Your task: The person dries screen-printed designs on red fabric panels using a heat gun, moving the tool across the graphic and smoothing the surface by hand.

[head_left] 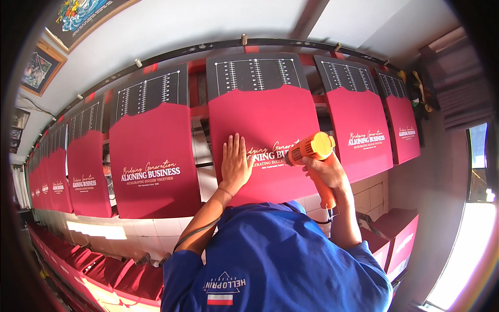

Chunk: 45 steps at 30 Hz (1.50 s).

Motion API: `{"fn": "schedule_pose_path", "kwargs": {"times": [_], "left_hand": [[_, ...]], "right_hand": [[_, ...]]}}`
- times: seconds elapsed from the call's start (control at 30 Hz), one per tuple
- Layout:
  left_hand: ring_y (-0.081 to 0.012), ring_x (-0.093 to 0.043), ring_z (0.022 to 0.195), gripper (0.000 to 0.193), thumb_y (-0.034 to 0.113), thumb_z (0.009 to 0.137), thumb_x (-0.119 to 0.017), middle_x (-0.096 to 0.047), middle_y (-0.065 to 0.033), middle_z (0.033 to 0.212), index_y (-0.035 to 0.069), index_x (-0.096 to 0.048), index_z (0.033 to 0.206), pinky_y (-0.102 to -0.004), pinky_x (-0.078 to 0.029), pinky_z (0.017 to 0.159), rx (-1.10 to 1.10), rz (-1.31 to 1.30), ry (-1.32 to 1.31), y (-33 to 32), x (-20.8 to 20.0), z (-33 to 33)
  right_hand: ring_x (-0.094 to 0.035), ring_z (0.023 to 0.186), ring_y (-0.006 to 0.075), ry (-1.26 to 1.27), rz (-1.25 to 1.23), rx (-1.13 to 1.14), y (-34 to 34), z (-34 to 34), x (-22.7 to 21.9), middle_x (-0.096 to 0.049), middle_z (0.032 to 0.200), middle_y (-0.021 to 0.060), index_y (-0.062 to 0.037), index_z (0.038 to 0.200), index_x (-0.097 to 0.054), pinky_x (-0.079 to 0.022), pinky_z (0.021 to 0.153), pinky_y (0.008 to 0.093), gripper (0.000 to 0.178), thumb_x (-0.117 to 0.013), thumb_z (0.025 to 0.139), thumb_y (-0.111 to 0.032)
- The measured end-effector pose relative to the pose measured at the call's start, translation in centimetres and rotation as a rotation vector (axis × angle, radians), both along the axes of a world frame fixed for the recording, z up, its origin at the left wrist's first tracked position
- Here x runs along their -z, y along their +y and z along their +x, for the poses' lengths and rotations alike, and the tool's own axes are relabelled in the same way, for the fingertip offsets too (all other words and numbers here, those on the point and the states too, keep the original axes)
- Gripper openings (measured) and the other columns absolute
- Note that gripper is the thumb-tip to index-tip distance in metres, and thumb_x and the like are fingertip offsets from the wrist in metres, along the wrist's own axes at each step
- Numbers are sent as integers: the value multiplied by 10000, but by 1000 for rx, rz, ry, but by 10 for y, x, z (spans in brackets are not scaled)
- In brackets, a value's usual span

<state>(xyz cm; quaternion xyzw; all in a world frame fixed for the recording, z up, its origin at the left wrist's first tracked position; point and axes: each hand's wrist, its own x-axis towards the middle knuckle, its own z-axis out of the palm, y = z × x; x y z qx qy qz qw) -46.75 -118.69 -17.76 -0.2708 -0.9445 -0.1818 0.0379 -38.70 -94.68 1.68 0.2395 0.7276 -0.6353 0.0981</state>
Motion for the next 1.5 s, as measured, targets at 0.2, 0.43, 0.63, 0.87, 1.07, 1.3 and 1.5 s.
{"fn": "schedule_pose_path", "kwargs": {"times": [0.2,0.43,0.63,0.87,1.07,1.3,1.5], "left_hand": [[-374,-215,1493,746,381,962,-565,-257,-238,1590,-61,-298,1500,-504,-158,1226,121,-2,-47,1,-3,23],[-376,-221,1490,714,385,990,-509,-257,-233,1591,-70,-295,1497,-504,-165,1222,32,-61,50,7,4,-18],[-376,-229,1486,715,368,982,-528,-254,-233,1591,-68,-293,1497,-506,-172,1220,61,-67,23,14,0,-24],[-376,-233,1486,728,366,969,-528,-256,-236,1591,-73,-290,1499,-503,-162,1223,184,-68,-31,7,-11,14],[-394,-217,1488,759,366,966,-532,-244,-253,1590,-78,-250,1513,-513,-147,1222,246,-33,-93,-6,-18,28],[-376,-210,1494,710,330,980,-526,-234,-239,1599,-76,-274,1504,-508,-151,1222,102,-110,-14,-5,-7,-9],[-379,-227,1488,709,331,976,-526,-243,-242,1595,-84,-285,1497,-497,-165,1222,127,-88,-30,-7,-15,11]], "right_hand": [[-636,789,137,-9,-12,35,10,7,3,-664,1003,67,-49,1219,-553,-572,659,305,497,-796,839,-259],[-639,798,136,3,-14,73,22,12,8,-666,1005,62,-57,1250,-527,-574,669,307,488,-768,853,-206],[-630,782,127,63,-27,100,27,16,5,-669,1011,55,-68,1246,-525,-566,661,291,476,-764,849,-176],[-628,760,131,52,0,207,34,22,10,-670,1024,63,-68,1253,-509,-555,637,288,508,-776,841,-199],[-639,764,145,42,37,266,35,23,9,-665,1013,83,-52,1283,-497,-560,645,296,568,-787,823,-217],[-641,774,153,63,27,313,34,28,11,-661,1005,91,-48,1274,-509,-564,664,308,557,-777,812,-205],[-649,785,165,62,71,331,38,30,17,-666,1010,101,-40,1292,-497,-565,665,314,571,-768,818,-204]]}}
